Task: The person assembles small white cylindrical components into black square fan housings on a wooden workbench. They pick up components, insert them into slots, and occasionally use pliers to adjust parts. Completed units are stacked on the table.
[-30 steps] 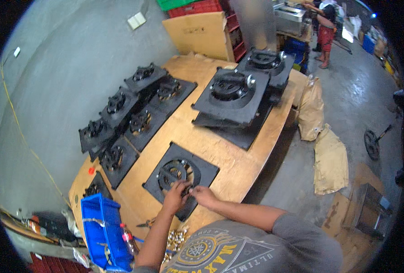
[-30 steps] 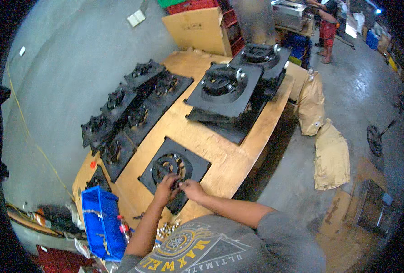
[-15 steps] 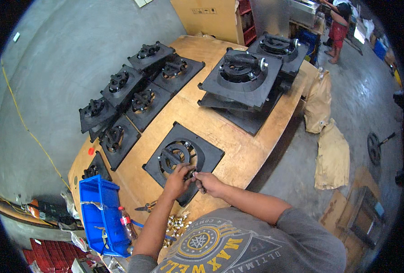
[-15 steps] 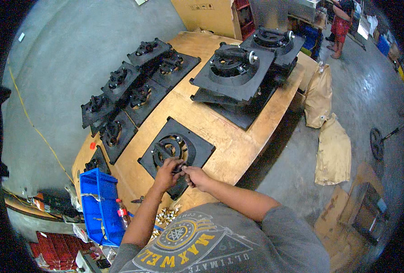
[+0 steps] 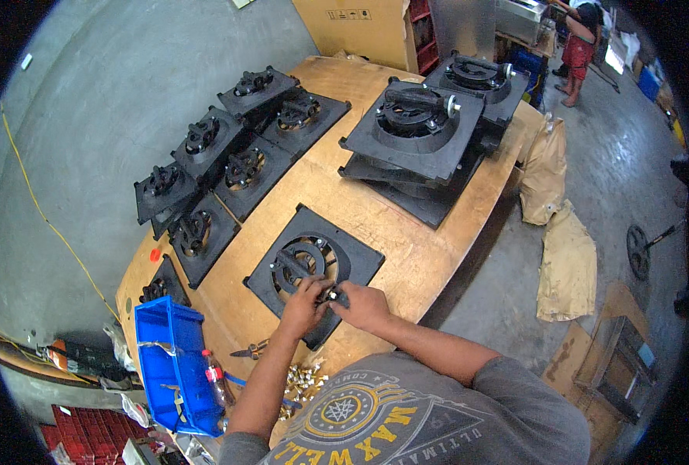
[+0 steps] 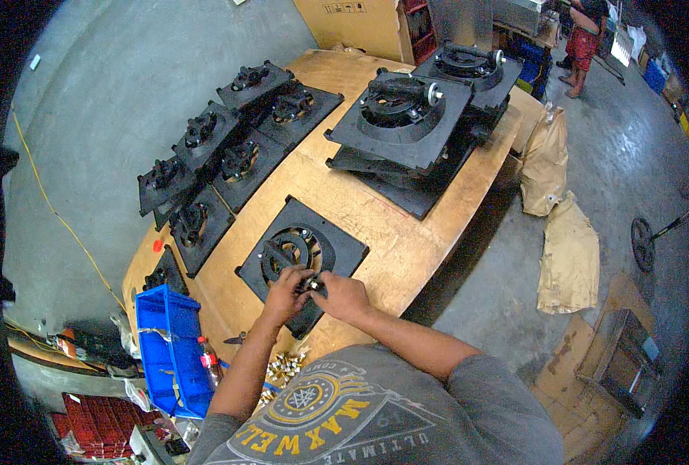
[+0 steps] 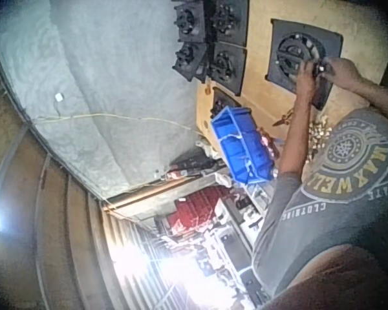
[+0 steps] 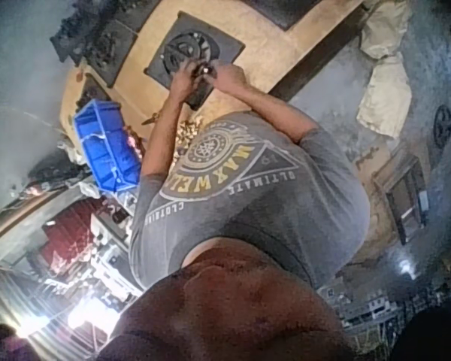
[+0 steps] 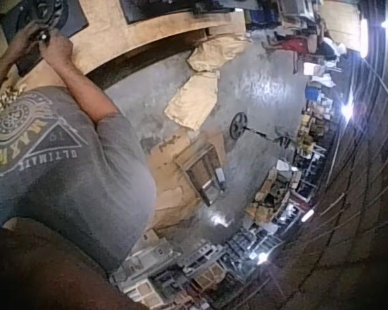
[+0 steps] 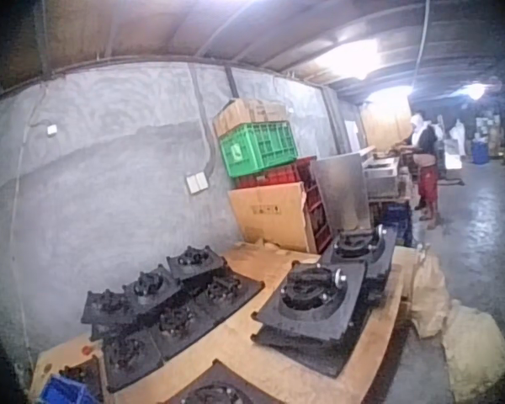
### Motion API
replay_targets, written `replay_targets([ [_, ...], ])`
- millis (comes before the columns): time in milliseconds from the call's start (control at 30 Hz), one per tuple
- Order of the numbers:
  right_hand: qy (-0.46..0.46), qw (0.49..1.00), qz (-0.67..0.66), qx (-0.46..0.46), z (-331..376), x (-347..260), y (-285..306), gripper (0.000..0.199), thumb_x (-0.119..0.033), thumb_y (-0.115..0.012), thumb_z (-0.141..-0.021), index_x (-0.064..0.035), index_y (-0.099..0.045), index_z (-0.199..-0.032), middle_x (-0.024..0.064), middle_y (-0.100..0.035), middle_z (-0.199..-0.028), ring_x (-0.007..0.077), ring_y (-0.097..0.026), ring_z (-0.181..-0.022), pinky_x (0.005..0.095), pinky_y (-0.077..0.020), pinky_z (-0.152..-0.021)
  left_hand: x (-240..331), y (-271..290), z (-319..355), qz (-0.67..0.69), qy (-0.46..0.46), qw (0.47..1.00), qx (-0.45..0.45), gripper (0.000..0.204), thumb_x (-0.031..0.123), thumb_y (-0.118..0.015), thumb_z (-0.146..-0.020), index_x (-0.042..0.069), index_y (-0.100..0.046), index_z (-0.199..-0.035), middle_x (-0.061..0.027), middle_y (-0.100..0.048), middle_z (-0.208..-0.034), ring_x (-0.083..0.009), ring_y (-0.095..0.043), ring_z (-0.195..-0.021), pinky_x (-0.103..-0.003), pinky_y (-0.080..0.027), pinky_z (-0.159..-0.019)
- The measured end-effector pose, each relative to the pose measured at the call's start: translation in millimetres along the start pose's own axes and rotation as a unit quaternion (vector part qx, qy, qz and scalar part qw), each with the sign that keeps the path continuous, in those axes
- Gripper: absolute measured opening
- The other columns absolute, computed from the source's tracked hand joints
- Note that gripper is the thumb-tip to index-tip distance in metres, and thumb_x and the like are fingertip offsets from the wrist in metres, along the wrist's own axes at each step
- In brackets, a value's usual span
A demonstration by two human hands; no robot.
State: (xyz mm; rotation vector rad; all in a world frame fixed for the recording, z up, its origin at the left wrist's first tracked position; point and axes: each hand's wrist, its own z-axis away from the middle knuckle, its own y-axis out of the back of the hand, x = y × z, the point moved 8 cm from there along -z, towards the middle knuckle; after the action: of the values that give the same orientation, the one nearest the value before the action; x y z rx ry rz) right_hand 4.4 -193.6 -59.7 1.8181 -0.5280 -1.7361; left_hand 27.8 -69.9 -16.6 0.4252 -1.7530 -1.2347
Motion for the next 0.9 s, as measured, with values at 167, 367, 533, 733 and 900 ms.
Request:
replay_targets([
  [167, 0.050, 0.998, 0.041, -0.003, -6.9, -4.5, -12.5, 0.034, -0.034, -0.058, -0.089, -0.0021, -0.058, -0.101, 0.0216, -0.067, -0.083, 0.0397, -0.066, -0.080, 0.0507, -0.0518, -0.069, -3.3, -2.4, 0.0, 0.024, 0.007, 1.000, 0.002, 0.053, 0.003, -0.074, -0.073, 0.013, -0.058, -0.123, -0.0128, -0.054, -0.128, -0.0349, -0.057, -0.115, -0.040, -0.051, -0.093],
  [367, -0.103, 0.925, -0.356, -0.085, -12.7, 34.9, -69.4, 0.031, -0.035, -0.056, -0.094, -0.0042, -0.060, -0.093, 0.0091, -0.062, -0.069, 0.0250, -0.062, -0.062, 0.0397, -0.0475, -0.054, -9.6, -6.3, -0.7, 0.036, 0.019, 0.999, -0.003, 0.054, 0.003, -0.075, -0.072, 0.014, -0.059, -0.123, -0.0134, -0.055, -0.128, -0.0352, -0.056, -0.116, -0.041, -0.050, -0.094],
  [533, -0.304, 0.658, -0.663, -0.186, 7.2, 32.7, -96.9, 0.036, -0.039, -0.047, -0.099, -0.0072, -0.063, -0.094, 0.0011, -0.052, -0.062, 0.0132, -0.044, -0.048, 0.0281, -0.0314, -0.046, -11.6, -6.3, 1.2, 0.024, 0.017, 1.000, 0.000, 0.053, 0.006, -0.076, -0.073, 0.013, -0.059, -0.123, -0.0136, -0.055, -0.128, -0.0351, -0.055, -0.118, -0.041, -0.050, -0.095],
  [733, -0.276, 0.810, -0.483, -0.186, 3.8, 62.0, -80.3, 0.036, -0.037, -0.045, -0.099, -0.0070, -0.064, -0.097, 0.0045, -0.058, -0.067, 0.0163, -0.056, -0.057, 0.0346, -0.0412, -0.051, -10.1, -7.7, 0.9, 0.028, 0.015, 0.999, -0.007, 0.055, 0.007, -0.077, -0.073, 0.011, -0.058, -0.124, -0.0132, -0.054, -0.129, -0.0339, -0.053, -0.120, -0.040, -0.048, -0.097],
  [900, -0.035, 0.981, -0.191, 0.003, -3.7, 50.1, -44.7, 0.032, -0.034, -0.059, -0.087, -0.0065, -0.062, -0.103, 0.0142, -0.065, -0.078, 0.0314, -0.065, -0.071, 0.0433, -0.0510, -0.065, -7.6, -7.4, -0.5, 0.015, -0.001, 1.000, -0.003, 0.054, 0.006, -0.076, -0.073, 0.011, -0.058, -0.123, -0.0132, -0.054, -0.129, -0.0343, -0.053, -0.119, -0.040, -0.049, -0.096],
])
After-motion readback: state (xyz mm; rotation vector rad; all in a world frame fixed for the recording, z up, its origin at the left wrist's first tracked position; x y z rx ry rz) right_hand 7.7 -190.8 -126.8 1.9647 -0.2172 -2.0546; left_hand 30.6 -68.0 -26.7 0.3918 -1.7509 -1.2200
